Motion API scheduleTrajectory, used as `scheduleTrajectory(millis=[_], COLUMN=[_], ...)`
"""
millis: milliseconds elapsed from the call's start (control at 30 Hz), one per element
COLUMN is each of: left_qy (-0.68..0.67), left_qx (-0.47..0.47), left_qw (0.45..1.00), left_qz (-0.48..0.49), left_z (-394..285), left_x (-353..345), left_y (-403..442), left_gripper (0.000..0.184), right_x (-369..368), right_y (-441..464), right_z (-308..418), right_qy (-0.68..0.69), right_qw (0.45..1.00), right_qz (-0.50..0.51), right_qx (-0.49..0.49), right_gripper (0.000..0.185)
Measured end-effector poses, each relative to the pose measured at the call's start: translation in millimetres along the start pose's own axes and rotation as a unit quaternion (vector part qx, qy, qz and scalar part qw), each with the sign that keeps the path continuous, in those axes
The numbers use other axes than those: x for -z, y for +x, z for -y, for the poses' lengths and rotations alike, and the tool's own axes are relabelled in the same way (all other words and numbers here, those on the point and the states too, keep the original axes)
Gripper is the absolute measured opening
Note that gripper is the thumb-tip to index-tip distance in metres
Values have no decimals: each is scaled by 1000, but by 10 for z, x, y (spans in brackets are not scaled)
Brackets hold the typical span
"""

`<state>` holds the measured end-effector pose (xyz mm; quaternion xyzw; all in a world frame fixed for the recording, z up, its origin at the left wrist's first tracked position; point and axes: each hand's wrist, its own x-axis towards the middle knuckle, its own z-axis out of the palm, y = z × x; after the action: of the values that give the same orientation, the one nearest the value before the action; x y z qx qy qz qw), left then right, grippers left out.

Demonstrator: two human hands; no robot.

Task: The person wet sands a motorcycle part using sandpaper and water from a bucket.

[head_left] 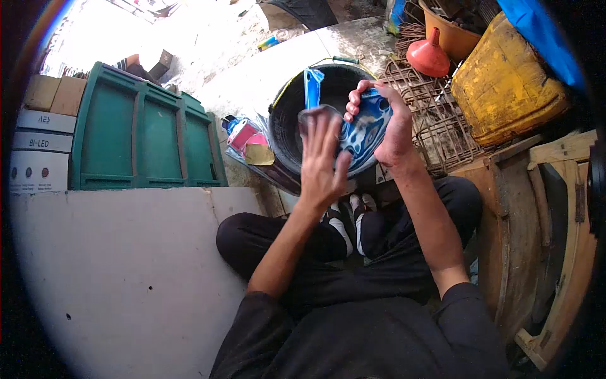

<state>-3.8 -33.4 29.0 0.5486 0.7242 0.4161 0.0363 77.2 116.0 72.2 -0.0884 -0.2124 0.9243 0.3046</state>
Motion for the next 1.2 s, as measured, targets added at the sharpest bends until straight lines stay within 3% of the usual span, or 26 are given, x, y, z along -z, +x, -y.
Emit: scheduleTrajectory(millis=[33,100,200,233,300,333,367,433,500,567,600,633,667,700,767,833,967,1100,1200], left_qy=[-26,46,67,14,-49,6,64,26,-63,-65,-22,8,40,74,-55,-92,83,-4,14], left_qx=[-36,-64,-11,9,-30,-57,-54,30,-7,-35,-89,-14,-9,-8,-11,-29,-14,3,-7], left_qw=[999,997,997,999,998,998,996,998,997,997,995,998,999,997,997,995,996,1000,999], left_qz=[-14,-15,-32,-35,-21,-23,-31,-46,-48,-11,-46,-53,-33,-16,-48,-22,-32,-22,-29], left_z=[-69,-10,118,-4,-105,-51,34,27,18,-97,12,38,47,58,5,-70,29,24,50], left_x=[-44,-5,-20,-60,-71,-33,25,80,-68,-3,0,35,56,82,-65,-62,101,5,4], left_y=[-47,-12,76,16,-74,-35,8,128,11,-85,6,52,89,131,15,-93,124,8,-19], left_gripper=[62,62,63,63,64,65,64,63,63,63,60,58,58,58,60,61,58,61,62], right_x=[7,0,-36,-9,19,15,10,-42,-7,36,41,-15,-34,-62,-14,-7,-134,-51,-58], right_y=[-8,-47,-40,-40,-48,-82,-85,-45,-13,-66,-75,-77,-65,-30,-6,-47,-98,-44,-93], right_z=[8,34,-6,-17,21,26,21,-12,33,111,113,100,60,46,89,128,37,96,120], right_qy=[-16,-4,-13,-11,-49,-48,-48,-69,-53,-21,-22,-21,-42,-63,14,0,-41,25,-1], right_qw=[1000,1000,1000,1000,999,999,999,998,998,999,999,998,998,998,999,1000,998,999,999], right_qz=[0,15,21,23,7,-3,-6,9,3,28,28,38,27,22,26,20,48,24,21], right_qx=[-5,-11,-9,-8,-11,-8,-10,0,-17,-30,-29,-38,-28,-16,-28,-11,-28,-23,-27], right_gripper=[24,24,25,25,26,26,26,26,27,27,27,28,28,28,27,27,27,29,29])
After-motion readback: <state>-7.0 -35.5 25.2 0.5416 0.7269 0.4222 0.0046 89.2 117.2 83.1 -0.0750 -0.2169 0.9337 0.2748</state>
